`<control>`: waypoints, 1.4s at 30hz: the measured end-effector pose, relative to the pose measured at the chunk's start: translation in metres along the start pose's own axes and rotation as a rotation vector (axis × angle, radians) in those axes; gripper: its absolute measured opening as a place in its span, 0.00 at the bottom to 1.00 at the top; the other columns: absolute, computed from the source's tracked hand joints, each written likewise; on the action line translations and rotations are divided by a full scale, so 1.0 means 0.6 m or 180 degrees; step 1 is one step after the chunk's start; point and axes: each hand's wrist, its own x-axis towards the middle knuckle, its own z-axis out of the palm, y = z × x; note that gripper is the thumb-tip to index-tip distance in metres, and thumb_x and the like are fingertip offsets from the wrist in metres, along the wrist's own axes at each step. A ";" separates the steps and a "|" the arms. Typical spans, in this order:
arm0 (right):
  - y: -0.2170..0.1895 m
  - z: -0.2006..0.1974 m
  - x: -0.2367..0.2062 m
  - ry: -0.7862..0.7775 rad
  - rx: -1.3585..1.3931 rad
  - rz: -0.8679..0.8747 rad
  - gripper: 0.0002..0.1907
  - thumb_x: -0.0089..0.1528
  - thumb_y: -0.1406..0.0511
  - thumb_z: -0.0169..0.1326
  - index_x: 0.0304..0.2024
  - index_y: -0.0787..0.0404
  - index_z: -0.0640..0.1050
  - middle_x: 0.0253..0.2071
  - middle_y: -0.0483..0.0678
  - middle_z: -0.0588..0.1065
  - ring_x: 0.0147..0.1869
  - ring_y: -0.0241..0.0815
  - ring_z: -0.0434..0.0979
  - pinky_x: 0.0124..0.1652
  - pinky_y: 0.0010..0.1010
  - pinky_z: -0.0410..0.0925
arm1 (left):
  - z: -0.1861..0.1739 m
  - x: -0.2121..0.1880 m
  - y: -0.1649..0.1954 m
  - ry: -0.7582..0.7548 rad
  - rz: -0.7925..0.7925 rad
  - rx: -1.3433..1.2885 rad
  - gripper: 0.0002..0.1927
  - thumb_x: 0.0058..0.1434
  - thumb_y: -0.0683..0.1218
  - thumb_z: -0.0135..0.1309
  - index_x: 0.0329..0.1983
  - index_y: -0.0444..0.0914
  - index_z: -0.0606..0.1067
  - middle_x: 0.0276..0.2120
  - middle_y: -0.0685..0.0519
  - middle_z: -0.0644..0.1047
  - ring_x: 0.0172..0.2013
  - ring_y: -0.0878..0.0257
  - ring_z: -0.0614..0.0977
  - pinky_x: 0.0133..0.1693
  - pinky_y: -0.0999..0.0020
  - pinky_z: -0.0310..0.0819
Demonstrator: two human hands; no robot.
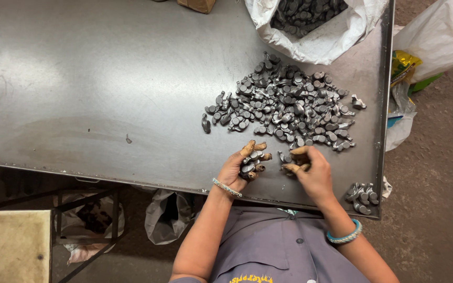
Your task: The person picks small metal cast parts one at a time from a pile on a metal table, turns each part over in their hands, and places it into a white sack at the edge of the table. They occasionally scoop more parts from the sack onto the table to continue sorting.
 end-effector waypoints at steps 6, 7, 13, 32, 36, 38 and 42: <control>0.100 -0.017 -0.004 -0.0318 0.2591 0.0407 0.18 0.58 0.76 0.62 0.48 0.66 0.73 0.43 0.47 0.79 0.44 0.35 0.80 0.44 0.28 0.77 | 0.015 0.004 -0.016 -0.0055 -0.0183 0.0087 0.22 0.68 0.55 0.55 0.57 0.36 0.77 0.40 0.44 0.83 0.26 0.67 0.80 0.22 0.79 0.68; 0.113 -0.020 -0.008 -0.0340 0.2815 0.0548 0.18 0.58 0.76 0.62 0.49 0.67 0.73 0.43 0.48 0.78 0.43 0.36 0.80 0.43 0.27 0.75 | 0.019 0.006 -0.019 -0.0070 -0.0216 0.0095 0.21 0.68 0.55 0.55 0.56 0.36 0.77 0.40 0.44 0.83 0.26 0.67 0.80 0.22 0.79 0.68; 0.150 -0.036 -0.021 -0.0913 0.4414 0.1394 0.20 0.62 0.67 0.62 0.55 0.68 0.75 0.40 0.51 0.79 0.36 0.36 0.77 0.29 0.23 0.69 | 0.040 0.004 -0.030 -0.0044 -0.0393 0.0303 0.21 0.69 0.55 0.56 0.55 0.35 0.78 0.40 0.46 0.83 0.27 0.68 0.81 0.22 0.80 0.67; 0.115 -0.046 -0.042 -0.0639 0.3699 0.1451 0.19 0.60 0.66 0.60 0.51 0.72 0.77 0.43 0.50 0.81 0.43 0.36 0.83 0.44 0.28 0.77 | 0.069 0.029 -0.098 -0.0041 -0.0170 0.0460 0.22 0.67 0.53 0.57 0.54 0.31 0.78 0.39 0.48 0.83 0.30 0.63 0.84 0.26 0.72 0.78; 0.118 -0.071 -0.040 -0.0628 0.3847 0.1158 0.21 0.62 0.64 0.62 0.54 0.71 0.78 0.42 0.51 0.81 0.38 0.35 0.80 0.34 0.24 0.72 | 0.137 0.090 -0.026 0.0184 0.0094 0.0754 0.28 0.65 0.58 0.59 0.53 0.29 0.78 0.38 0.47 0.83 0.28 0.63 0.83 0.23 0.72 0.76; 0.121 -0.082 -0.039 -0.0531 0.3781 0.1142 0.22 0.62 0.63 0.62 0.53 0.70 0.78 0.41 0.53 0.81 0.38 0.36 0.80 0.31 0.22 0.70 | 0.193 0.158 0.023 0.0033 0.0615 0.0526 0.28 0.66 0.59 0.59 0.55 0.30 0.76 0.41 0.46 0.81 0.30 0.63 0.83 0.28 0.69 0.78; 0.123 -0.084 -0.037 -0.0473 0.3843 0.1163 0.20 0.62 0.63 0.62 0.53 0.69 0.77 0.41 0.53 0.81 0.39 0.38 0.81 0.33 0.23 0.71 | 0.296 0.307 0.137 -0.1291 0.1261 -0.0947 0.43 0.74 0.67 0.54 0.67 0.24 0.62 0.37 0.45 0.72 0.41 0.54 0.75 0.49 0.62 0.80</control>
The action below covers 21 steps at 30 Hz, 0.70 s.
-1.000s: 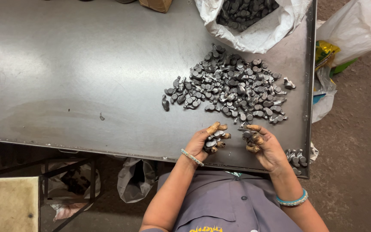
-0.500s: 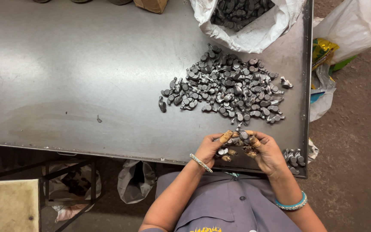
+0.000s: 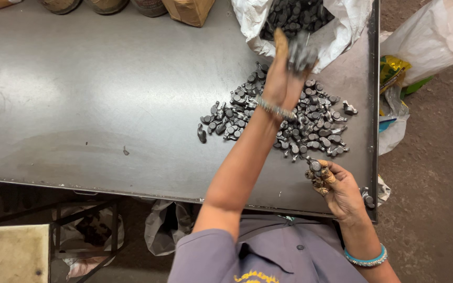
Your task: The person picks small metal cast parts one at a time from a pile on a metal table, turns each part over in their hands, and places it into a white sack at the edge of the table. They occasionally scoop more parts from the sack onto the table to continue sorting.
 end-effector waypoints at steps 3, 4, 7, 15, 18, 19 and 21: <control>0.006 0.004 -0.003 -0.0020 -0.0097 -0.0044 0.21 0.62 0.63 0.61 0.54 0.70 0.76 0.42 0.53 0.81 0.40 0.38 0.81 0.35 0.24 0.72 | 0.019 0.030 0.004 0.0528 0.0347 0.1851 0.48 0.63 0.60 0.59 0.77 0.46 0.44 0.56 0.63 0.73 0.55 0.59 0.78 0.49 0.64 0.67; 0.010 0.006 -0.004 -0.0062 -0.0100 -0.0076 0.22 0.62 0.63 0.61 0.54 0.70 0.76 0.43 0.53 0.81 0.40 0.38 0.81 0.35 0.25 0.73 | 0.005 0.006 -0.003 0.0340 0.0301 0.2383 0.44 0.59 0.55 0.64 0.74 0.42 0.55 0.54 0.56 0.75 0.52 0.57 0.78 0.47 0.60 0.71; 0.015 0.013 -0.003 0.0056 -0.0192 -0.0114 0.23 0.62 0.65 0.60 0.58 0.64 0.72 0.42 0.53 0.81 0.40 0.38 0.81 0.33 0.23 0.70 | -0.032 -0.142 -0.020 -0.0680 0.0250 0.4280 0.24 0.59 0.51 0.68 0.54 0.34 0.81 0.50 0.48 0.82 0.52 0.59 0.83 0.56 0.61 0.77; 0.031 0.092 0.006 -0.0457 -0.1255 0.0124 0.26 0.59 0.69 0.61 0.58 0.62 0.68 0.39 0.53 0.80 0.39 0.38 0.81 0.37 0.26 0.74 | -0.132 -0.405 0.009 0.0008 -0.0493 0.3808 0.11 0.62 0.42 0.61 0.47 0.32 0.81 0.40 0.52 0.84 0.41 0.68 0.83 0.45 0.72 0.79; 0.029 0.149 0.009 -0.0541 -0.2373 -0.0222 0.27 0.57 0.68 0.66 0.57 0.63 0.72 0.39 0.50 0.79 0.40 0.38 0.79 0.38 0.26 0.73 | -0.137 -0.461 0.068 0.0672 -0.0752 0.3328 0.10 0.61 0.40 0.63 0.44 0.30 0.81 0.38 0.52 0.84 0.37 0.68 0.82 0.38 0.73 0.78; 0.022 0.166 0.014 -0.0323 -0.3174 -0.0595 0.27 0.54 0.68 0.68 0.55 0.61 0.75 0.39 0.50 0.79 0.39 0.39 0.78 0.36 0.26 0.72 | -0.135 -0.477 0.095 0.0875 -0.0691 0.3467 0.11 0.60 0.41 0.63 0.44 0.30 0.81 0.37 0.52 0.84 0.36 0.68 0.82 0.38 0.73 0.78; -0.003 0.191 0.027 -0.0020 -0.4123 -0.1499 0.29 0.52 0.67 0.70 0.55 0.61 0.77 0.44 0.52 0.77 0.44 0.43 0.74 0.37 0.27 0.72 | -0.121 -0.512 0.158 0.1232 -0.0558 0.3887 0.11 0.58 0.41 0.64 0.43 0.31 0.82 0.37 0.53 0.84 0.36 0.69 0.83 0.38 0.73 0.79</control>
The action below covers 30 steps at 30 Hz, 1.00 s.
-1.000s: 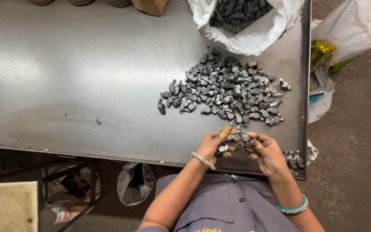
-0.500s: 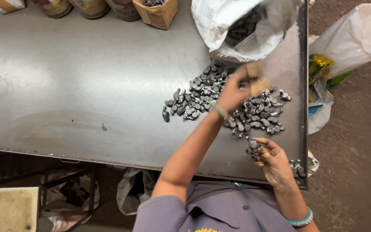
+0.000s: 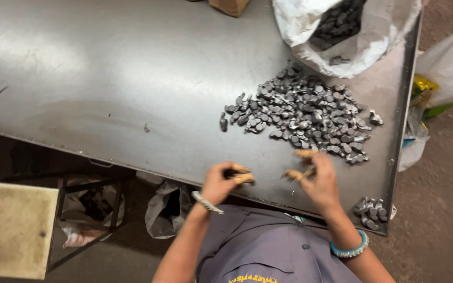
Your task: The person picks small metal cast parts one at a time from a pile on a metal table, turns each part over in their hands, and places it into a white sack at the edge of the table. They occasionally scoop more parts from the sack onto the table to continue sorting.
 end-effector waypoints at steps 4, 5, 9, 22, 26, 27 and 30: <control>-0.014 -0.016 0.060 0.0800 -0.1049 -0.0931 0.36 0.51 0.67 0.69 0.62 0.66 0.73 0.56 0.58 0.75 0.57 0.54 0.67 0.52 0.40 0.68 | -0.114 -0.080 0.048 0.0634 -0.0349 0.1274 0.13 0.48 0.45 0.71 0.36 0.34 0.84 0.30 0.54 0.86 0.31 0.70 0.85 0.37 0.74 0.79; -0.010 -0.018 0.071 0.0892 -0.1366 -0.1042 0.40 0.51 0.67 0.69 0.64 0.68 0.72 0.58 0.59 0.75 0.59 0.56 0.66 0.57 0.46 0.66 | -0.139 -0.099 0.053 0.0701 -0.0633 0.1431 0.14 0.47 0.46 0.73 0.34 0.35 0.84 0.28 0.54 0.86 0.29 0.69 0.85 0.36 0.72 0.79; 0.013 -0.005 0.092 0.0501 -0.1397 -0.0674 0.36 0.52 0.67 0.70 0.63 0.64 0.75 0.51 0.56 0.77 0.53 0.58 0.70 0.54 0.45 0.67 | -0.215 -0.140 0.019 0.1168 -0.1761 0.2507 0.10 0.51 0.48 0.70 0.36 0.43 0.85 0.26 0.51 0.86 0.26 0.63 0.86 0.35 0.67 0.79; -0.001 0.013 0.030 -0.0126 -0.1056 -0.1235 0.16 0.55 0.72 0.65 0.45 0.54 0.83 0.48 0.46 0.80 0.49 0.49 0.73 0.53 0.38 0.67 | -0.262 -0.221 -0.213 0.3334 -0.3101 0.2015 0.21 0.51 0.55 0.73 0.43 0.39 0.83 0.44 0.40 0.82 0.47 0.42 0.84 0.47 0.50 0.80; 0.007 0.003 -0.003 -0.0106 -0.0930 -0.1520 0.19 0.51 0.74 0.63 0.44 0.53 0.84 0.48 0.43 0.81 0.51 0.47 0.75 0.53 0.37 0.67 | -0.254 -0.234 -0.213 0.3581 -0.3121 0.1905 0.18 0.52 0.55 0.71 0.43 0.44 0.84 0.44 0.42 0.83 0.46 0.43 0.84 0.47 0.49 0.79; 0.012 -0.005 -0.014 -0.0064 -0.0931 -0.1466 0.19 0.51 0.74 0.63 0.43 0.53 0.84 0.47 0.43 0.80 0.51 0.47 0.74 0.52 0.37 0.67 | -0.254 -0.234 -0.213 0.3617 -0.3146 0.1768 0.19 0.48 0.54 0.73 0.43 0.47 0.85 0.45 0.44 0.83 0.47 0.44 0.84 0.48 0.48 0.79; 0.029 -0.011 -0.037 0.0115 -0.1005 -0.1290 0.18 0.49 0.74 0.63 0.41 0.53 0.84 0.44 0.44 0.79 0.49 0.49 0.73 0.50 0.38 0.68 | -0.261 -0.215 -0.210 0.4089 -0.2584 0.1766 0.21 0.49 0.56 0.73 0.44 0.46 0.83 0.43 0.47 0.83 0.45 0.46 0.84 0.47 0.50 0.78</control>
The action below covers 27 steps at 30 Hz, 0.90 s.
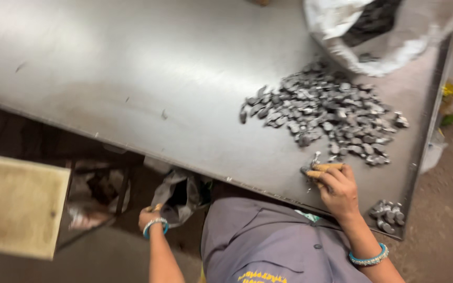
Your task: The person picks small metal cast parts one at a time from a pile on a metal table, turns each part over in their hands, and places it into a white sack at the edge of the table. They occasionally scoop more parts from the sack onto the table to continue sorting.
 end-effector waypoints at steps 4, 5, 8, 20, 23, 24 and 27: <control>0.010 -0.007 -0.032 0.0156 -0.0056 0.0417 0.16 0.49 0.72 0.64 0.40 0.55 0.84 0.40 0.44 0.78 0.47 0.49 0.72 0.48 0.38 0.69 | 0.000 0.022 0.079 0.1288 0.1108 -0.0729 0.19 0.65 0.58 0.68 0.44 0.40 0.81 0.41 0.47 0.83 0.43 0.48 0.83 0.45 0.50 0.78; 0.012 -0.008 -0.037 0.0210 0.0027 0.0504 0.16 0.50 0.72 0.64 0.41 0.55 0.84 0.39 0.43 0.78 0.46 0.48 0.72 0.47 0.38 0.70 | -0.004 0.027 0.103 0.1929 0.1611 -0.0810 0.18 0.68 0.56 0.67 0.45 0.37 0.80 0.41 0.47 0.82 0.43 0.48 0.82 0.43 0.50 0.77; 0.020 -0.015 -0.045 0.0325 -0.0187 0.0955 0.15 0.50 0.71 0.65 0.40 0.59 0.81 0.43 0.48 0.77 0.49 0.52 0.71 0.49 0.40 0.69 | -0.037 0.013 0.201 0.1798 0.2354 -0.2058 0.15 0.76 0.52 0.60 0.51 0.35 0.78 0.50 0.43 0.74 0.46 0.56 0.81 0.43 0.64 0.85; -0.039 -0.049 -0.005 0.0090 0.0186 0.1112 0.25 0.48 0.67 0.68 0.48 0.58 0.81 0.45 0.48 0.78 0.48 0.50 0.71 0.50 0.39 0.68 | 0.080 -0.484 0.581 0.0449 0.6367 -0.1218 0.24 0.64 0.36 0.52 0.64 0.44 0.77 0.65 0.54 0.74 0.67 0.57 0.69 0.69 0.59 0.60; -0.045 -0.055 -0.001 -0.0066 0.0096 0.1293 0.30 0.44 0.63 0.71 0.47 0.62 0.78 0.43 0.51 0.77 0.49 0.52 0.73 0.50 0.41 0.68 | 0.132 -0.558 0.675 0.1470 0.6367 -0.0897 0.26 0.60 0.40 0.51 0.63 0.41 0.76 0.65 0.49 0.73 0.70 0.52 0.63 0.71 0.55 0.47; -0.048 -0.053 -0.001 -0.0121 0.0126 0.1337 0.30 0.43 0.63 0.71 0.48 0.63 0.78 0.43 0.51 0.76 0.49 0.52 0.73 0.50 0.42 0.68 | 0.146 -0.572 0.697 0.1790 0.6344 -0.0734 0.25 0.58 0.42 0.51 0.61 0.39 0.78 0.63 0.47 0.74 0.70 0.51 0.62 0.72 0.53 0.44; -0.059 -0.038 -0.004 -0.0247 0.0202 0.1346 0.31 0.44 0.63 0.71 0.48 0.64 0.76 0.43 0.53 0.76 0.49 0.53 0.73 0.50 0.43 0.68 | 0.176 -0.580 0.740 0.1232 0.6560 0.0067 0.13 0.61 0.46 0.50 0.42 0.35 0.80 0.51 0.46 0.77 0.67 0.49 0.66 0.69 0.46 0.41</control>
